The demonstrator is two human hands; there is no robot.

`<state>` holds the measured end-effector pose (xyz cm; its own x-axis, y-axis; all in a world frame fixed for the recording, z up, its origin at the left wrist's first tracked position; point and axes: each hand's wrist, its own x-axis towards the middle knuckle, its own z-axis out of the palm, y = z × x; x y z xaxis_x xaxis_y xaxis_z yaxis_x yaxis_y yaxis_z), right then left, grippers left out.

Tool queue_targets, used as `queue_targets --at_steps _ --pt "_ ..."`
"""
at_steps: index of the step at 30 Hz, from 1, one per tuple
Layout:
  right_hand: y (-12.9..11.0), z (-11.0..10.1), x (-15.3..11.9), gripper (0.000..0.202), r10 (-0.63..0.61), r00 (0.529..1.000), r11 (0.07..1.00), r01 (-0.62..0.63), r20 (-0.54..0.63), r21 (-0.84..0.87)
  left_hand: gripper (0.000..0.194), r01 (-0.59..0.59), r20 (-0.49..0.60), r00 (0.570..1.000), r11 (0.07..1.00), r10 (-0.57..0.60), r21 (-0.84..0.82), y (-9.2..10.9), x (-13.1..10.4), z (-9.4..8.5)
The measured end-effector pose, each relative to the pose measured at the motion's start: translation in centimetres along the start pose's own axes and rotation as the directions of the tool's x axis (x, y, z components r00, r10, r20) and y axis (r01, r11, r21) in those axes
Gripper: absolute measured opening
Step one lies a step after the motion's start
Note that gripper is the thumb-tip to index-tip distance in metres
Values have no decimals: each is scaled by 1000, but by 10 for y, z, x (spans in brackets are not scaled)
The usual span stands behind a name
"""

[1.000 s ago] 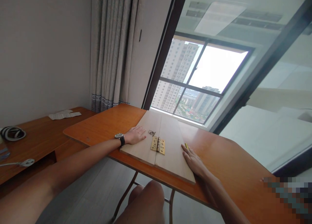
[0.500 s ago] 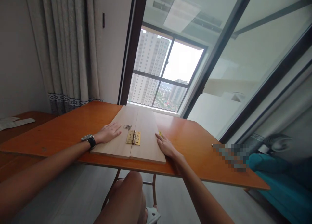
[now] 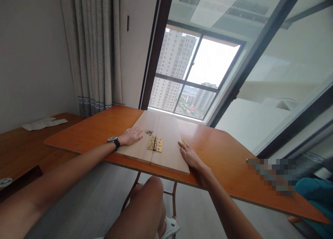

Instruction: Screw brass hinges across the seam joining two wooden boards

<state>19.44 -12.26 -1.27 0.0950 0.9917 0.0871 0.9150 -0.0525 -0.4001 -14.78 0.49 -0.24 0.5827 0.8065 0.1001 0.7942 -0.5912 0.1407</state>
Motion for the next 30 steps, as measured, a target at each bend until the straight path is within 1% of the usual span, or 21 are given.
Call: queue_targets --at_steps 8,16,30 --pt "-2 2 -3 61 7 1000 1000 -7 -25 -31 65 -30 -4 1000 1000 30 -3 -2 -1 4" --pt "5 7 1 62 5 999 999 -6 -47 -42 66 -67 3 998 998 67 9 -8 2 10" --pt "5 7 4 61 4 998 999 -7 -59 -52 66 -116 -40 992 993 116 6 -10 0 13"
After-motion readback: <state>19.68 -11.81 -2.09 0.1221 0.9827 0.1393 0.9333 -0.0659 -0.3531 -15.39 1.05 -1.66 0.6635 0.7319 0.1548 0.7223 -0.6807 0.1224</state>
